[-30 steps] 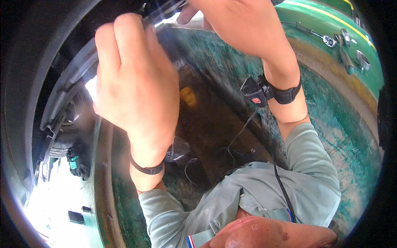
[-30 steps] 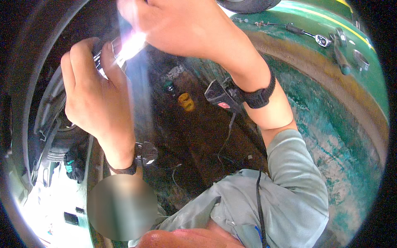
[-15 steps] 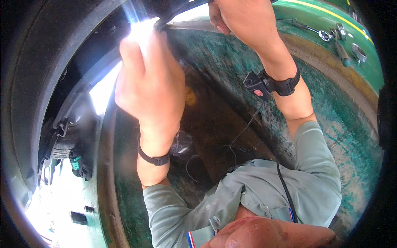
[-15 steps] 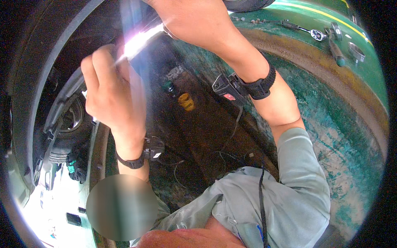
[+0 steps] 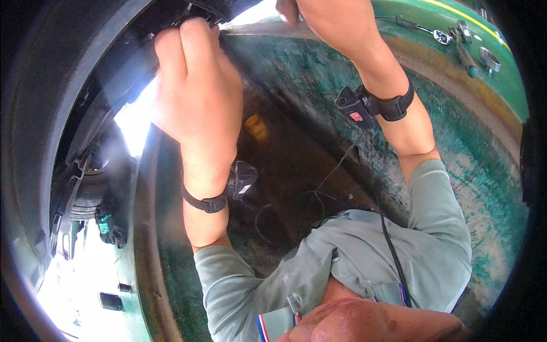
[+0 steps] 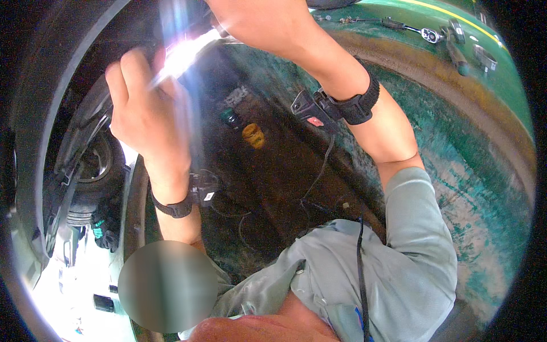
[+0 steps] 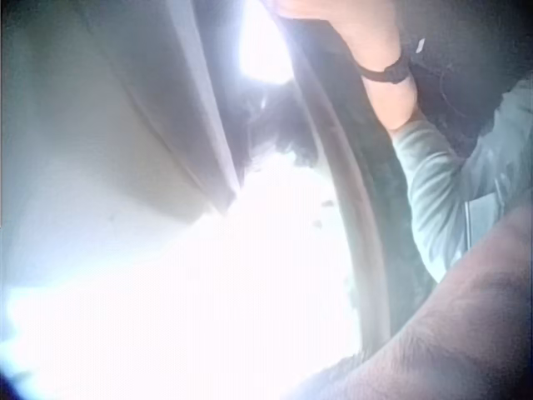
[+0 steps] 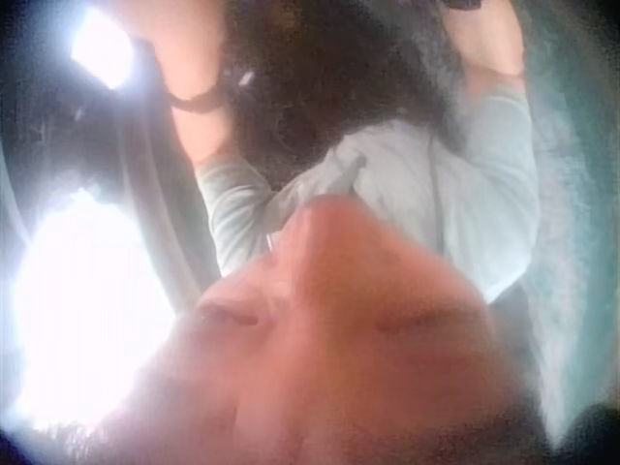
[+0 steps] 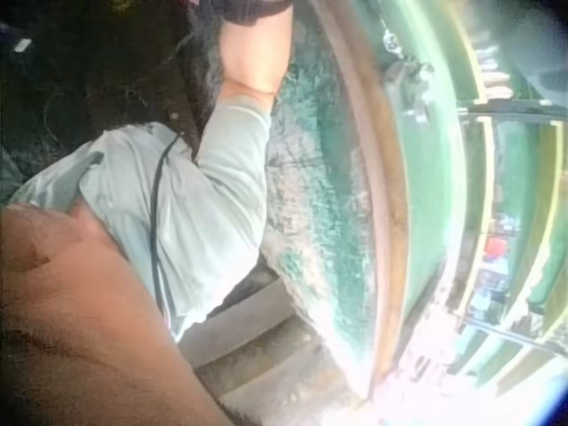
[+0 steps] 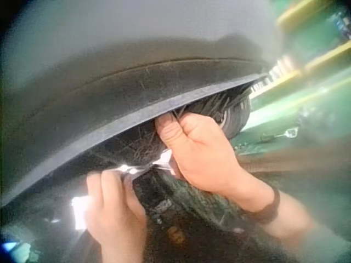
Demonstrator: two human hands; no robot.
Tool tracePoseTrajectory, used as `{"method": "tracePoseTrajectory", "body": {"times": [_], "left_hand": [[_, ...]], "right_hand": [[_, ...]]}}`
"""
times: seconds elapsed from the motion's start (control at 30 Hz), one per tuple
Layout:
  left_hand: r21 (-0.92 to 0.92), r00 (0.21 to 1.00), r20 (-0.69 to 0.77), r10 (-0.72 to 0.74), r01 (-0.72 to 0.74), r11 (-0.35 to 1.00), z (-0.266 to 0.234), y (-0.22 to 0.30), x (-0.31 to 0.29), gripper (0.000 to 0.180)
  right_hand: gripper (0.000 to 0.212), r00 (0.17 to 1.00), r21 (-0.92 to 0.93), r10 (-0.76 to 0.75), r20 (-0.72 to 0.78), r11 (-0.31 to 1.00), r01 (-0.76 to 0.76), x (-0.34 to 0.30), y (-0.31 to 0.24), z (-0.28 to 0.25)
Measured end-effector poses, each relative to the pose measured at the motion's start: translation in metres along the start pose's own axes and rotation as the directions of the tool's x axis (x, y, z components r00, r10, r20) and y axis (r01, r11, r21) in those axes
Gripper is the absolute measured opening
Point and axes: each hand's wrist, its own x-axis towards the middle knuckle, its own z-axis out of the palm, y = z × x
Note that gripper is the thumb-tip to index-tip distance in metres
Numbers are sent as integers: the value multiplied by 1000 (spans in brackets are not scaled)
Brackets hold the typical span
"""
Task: The person installs a large plastic underbody shield onto the underside of a vehicle. They align the shield, press it into place, and secure it using fasteners and tools while lying beneath the car.
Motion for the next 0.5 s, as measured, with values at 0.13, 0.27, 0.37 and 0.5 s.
{"method": "tracePoseTrajectory", "body": {"times": [0.13, 0.27, 0.37, 0.5], "left_hand": [[-15, 998, 61, -15, 16, 1000, 1, -11, 3, 17], [22, 998, 67, -8, 6, 1000, 9, -22, 3, 24], [-40, 997, -27, 73, -74, 996, 14, -29, 11, 30], [-31, 995, -58, 87, -88, 996, 16, -28, 14, 38]], "right_hand": [[45, 992, 166, 122, -34, 979, -115, 7, 3, 7], [35, 994, 218, 93, -53, 973, -79, 4, 0, 6], [28, 988, 364, 59, -144, 931, -3, 1, 0, 10], [22, 989, 365, -33, -143, 927, 84, -1, 13, -6]]}}
